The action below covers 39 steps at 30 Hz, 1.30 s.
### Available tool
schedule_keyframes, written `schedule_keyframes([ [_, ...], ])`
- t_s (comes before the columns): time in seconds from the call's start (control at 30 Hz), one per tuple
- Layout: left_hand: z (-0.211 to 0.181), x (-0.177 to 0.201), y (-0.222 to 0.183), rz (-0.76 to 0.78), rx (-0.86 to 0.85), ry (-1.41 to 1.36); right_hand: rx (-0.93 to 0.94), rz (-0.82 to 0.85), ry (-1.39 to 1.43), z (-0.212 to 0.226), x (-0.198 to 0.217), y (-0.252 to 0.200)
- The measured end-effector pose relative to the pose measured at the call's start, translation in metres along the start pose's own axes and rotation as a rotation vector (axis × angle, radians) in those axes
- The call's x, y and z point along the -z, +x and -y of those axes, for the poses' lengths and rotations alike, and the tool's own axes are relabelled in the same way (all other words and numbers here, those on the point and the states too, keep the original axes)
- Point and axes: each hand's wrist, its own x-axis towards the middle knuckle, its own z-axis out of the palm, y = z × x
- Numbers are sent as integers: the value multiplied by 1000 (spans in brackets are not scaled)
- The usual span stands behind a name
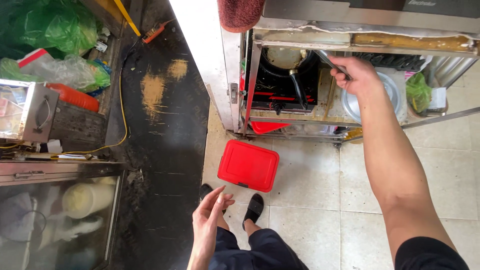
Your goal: Organize bread trays, clear containers, and prepare herbs for a food service station.
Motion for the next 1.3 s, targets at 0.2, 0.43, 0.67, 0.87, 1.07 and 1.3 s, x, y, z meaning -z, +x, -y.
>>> schedule_keyframes([
  [0.2,-17,-1,1,66,35,0,22,17,-61,0,5,-52],
  [0.43,-5,-4,30,179,141,-307,-3,12,-154,-17,-5,-167],
  [0.67,27,-18,103,276,475,-784,-76,135,-286,-47,-37,-278],
  [0.87,14,27,158,323,580,-928,-166,158,-256,-65,-121,-314],
  [1.07,-65,166,214,279,400,-1045,-87,313,-359,-40,-307,-260],
  [1.3,-168,360,194,150,54,-1121,104,614,-412,33,-597,-206],
])
